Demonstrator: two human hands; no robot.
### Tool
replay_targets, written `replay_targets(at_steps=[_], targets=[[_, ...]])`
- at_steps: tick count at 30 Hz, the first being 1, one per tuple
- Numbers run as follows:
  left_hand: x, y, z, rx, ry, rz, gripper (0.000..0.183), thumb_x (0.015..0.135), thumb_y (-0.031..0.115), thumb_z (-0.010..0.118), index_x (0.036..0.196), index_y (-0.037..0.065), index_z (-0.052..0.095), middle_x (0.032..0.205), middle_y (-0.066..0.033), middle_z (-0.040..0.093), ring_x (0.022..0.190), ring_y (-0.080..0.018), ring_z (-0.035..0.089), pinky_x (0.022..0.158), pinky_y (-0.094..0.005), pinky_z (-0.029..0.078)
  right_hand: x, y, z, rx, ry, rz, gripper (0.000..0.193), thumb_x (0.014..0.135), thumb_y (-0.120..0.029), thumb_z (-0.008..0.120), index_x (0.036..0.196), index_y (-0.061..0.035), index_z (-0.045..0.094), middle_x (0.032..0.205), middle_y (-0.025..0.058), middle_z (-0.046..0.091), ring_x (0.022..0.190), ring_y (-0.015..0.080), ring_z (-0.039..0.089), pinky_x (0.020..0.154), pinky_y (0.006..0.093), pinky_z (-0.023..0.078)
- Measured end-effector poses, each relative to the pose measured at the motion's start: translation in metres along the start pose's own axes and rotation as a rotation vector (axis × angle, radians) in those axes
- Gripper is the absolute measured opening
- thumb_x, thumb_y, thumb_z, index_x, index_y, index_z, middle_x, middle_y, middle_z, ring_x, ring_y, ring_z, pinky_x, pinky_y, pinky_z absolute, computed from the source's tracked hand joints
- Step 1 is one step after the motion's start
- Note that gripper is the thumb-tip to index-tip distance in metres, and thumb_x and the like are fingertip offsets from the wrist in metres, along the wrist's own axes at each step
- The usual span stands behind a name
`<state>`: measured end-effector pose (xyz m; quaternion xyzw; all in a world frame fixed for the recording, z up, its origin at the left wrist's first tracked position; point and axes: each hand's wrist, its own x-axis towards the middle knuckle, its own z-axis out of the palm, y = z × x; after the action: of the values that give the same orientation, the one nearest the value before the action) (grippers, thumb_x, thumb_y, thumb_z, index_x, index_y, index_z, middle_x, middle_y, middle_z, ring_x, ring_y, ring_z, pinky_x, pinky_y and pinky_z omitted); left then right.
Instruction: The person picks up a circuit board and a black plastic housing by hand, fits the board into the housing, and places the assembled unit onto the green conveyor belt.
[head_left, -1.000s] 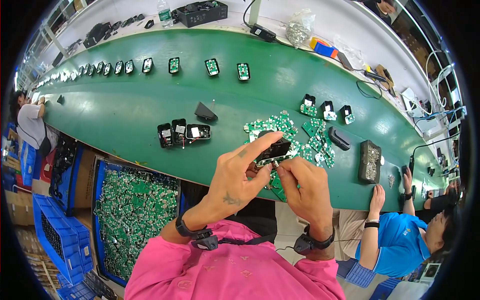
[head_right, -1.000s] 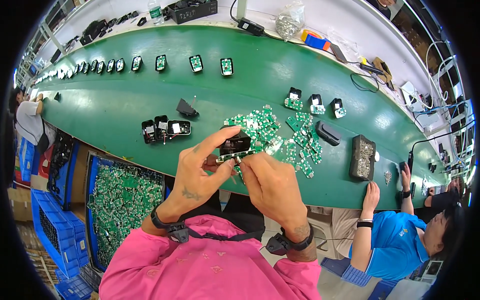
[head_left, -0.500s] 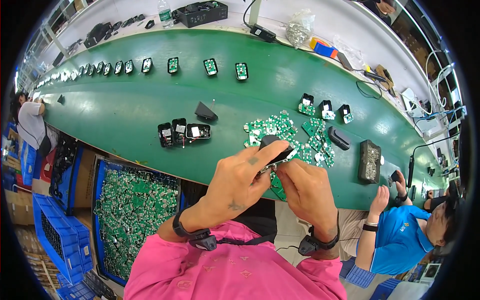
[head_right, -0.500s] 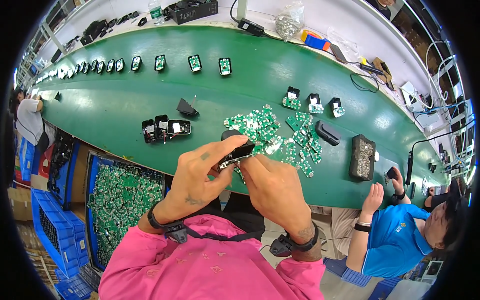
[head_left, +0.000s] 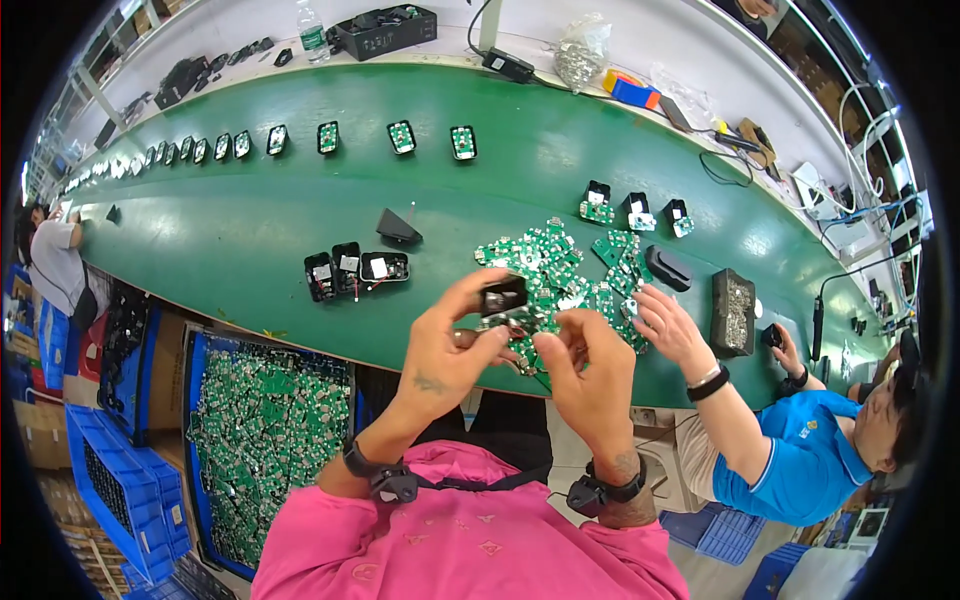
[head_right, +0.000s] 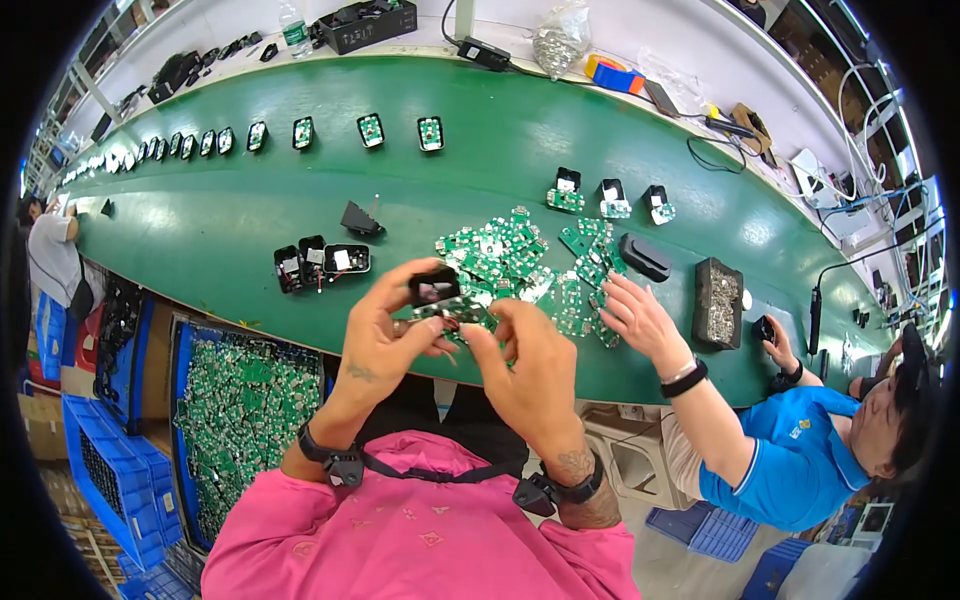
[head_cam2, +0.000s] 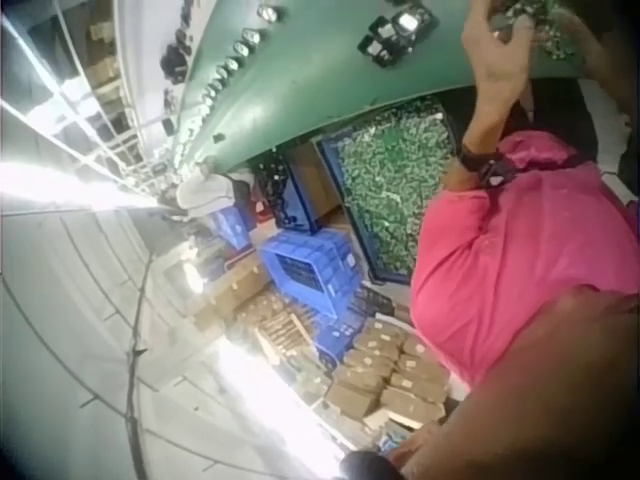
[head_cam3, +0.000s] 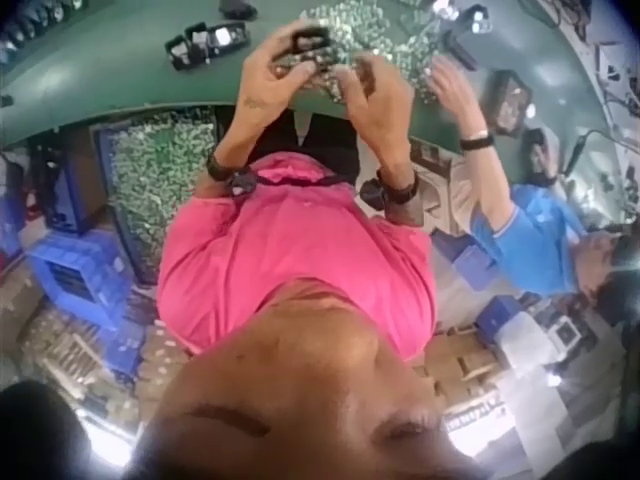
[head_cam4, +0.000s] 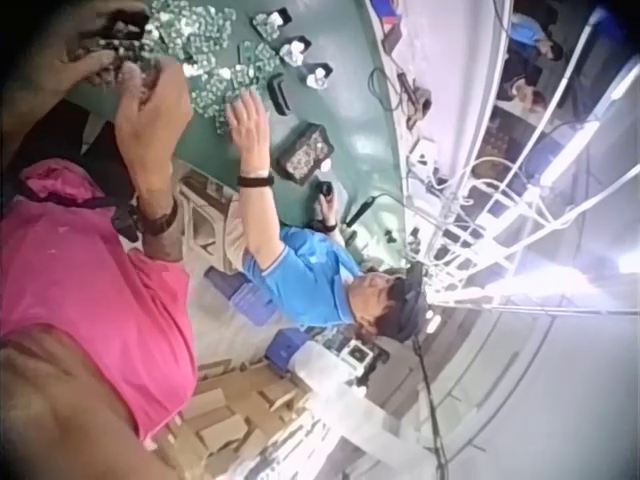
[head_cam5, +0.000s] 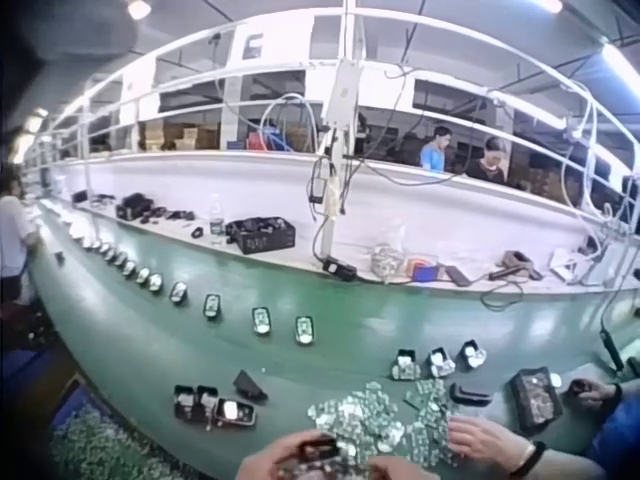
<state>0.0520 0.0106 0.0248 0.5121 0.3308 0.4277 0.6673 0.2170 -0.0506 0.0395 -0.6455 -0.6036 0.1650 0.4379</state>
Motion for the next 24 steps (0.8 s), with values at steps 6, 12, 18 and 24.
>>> replay_targets(at_steps=[6,12,18,24], targets=[[-0.002,-0.009,-0.005,-0.148,-0.123,-0.113,0.052,0.095,0.009,0.060,0.144,0.003,0.041,0.117,-0.0160,0.064,0.087,-0.0246,0.073,0.070,-0.0298,0.062,-0.004,0.023,0.007,0.361,-0.157,0.206,0.012,0.095,-0.007,0.065,0.098,0.0045,0.062,0.073,0.0029,0.065,0.060,0.0064,0.060,0.052,0.0210,0.046],[-0.002,-0.021,0.002,-0.344,-0.030,-0.176,0.046,0.103,0.025,0.055,0.144,0.007,0.044,0.106,-0.0126,0.069,0.083,-0.0205,0.073,0.068,-0.0280,0.062,-0.024,0.010,0.016,0.386,0.039,0.029,0.008,0.092,0.001,0.066,0.096,0.0060,0.062,0.078,0.0041,0.065,0.063,0.0072,0.061,0.052,0.0222,0.047],[-0.001,-0.020,0.001,-0.299,-0.171,-0.226,0.046,0.102,0.020,0.056,0.144,0.006,0.045,0.115,-0.0120,0.065,0.094,-0.0184,0.069,0.073,-0.0313,0.063,-0.024,0.007,-0.002,0.656,0.073,0.340,0.006,0.091,-0.001,0.066,0.087,0.0027,0.066,0.069,0.0005,0.060,0.055,0.0056,0.054,0.048,0.0199,0.041],[-0.014,-0.033,0.004,-0.025,-0.192,0.078,0.055,0.087,-0.001,0.068,0.139,0.001,0.050,0.123,-0.0112,0.062,0.102,-0.0158,0.064,0.086,-0.0289,0.056,-0.001,-0.018,-0.017,0.431,-0.189,0.248,0.022,0.091,-0.011,0.070,0.075,0.0030,0.063,0.058,-0.0019,0.057,0.055,0.0013,0.048,0.047,0.0228,0.035]])
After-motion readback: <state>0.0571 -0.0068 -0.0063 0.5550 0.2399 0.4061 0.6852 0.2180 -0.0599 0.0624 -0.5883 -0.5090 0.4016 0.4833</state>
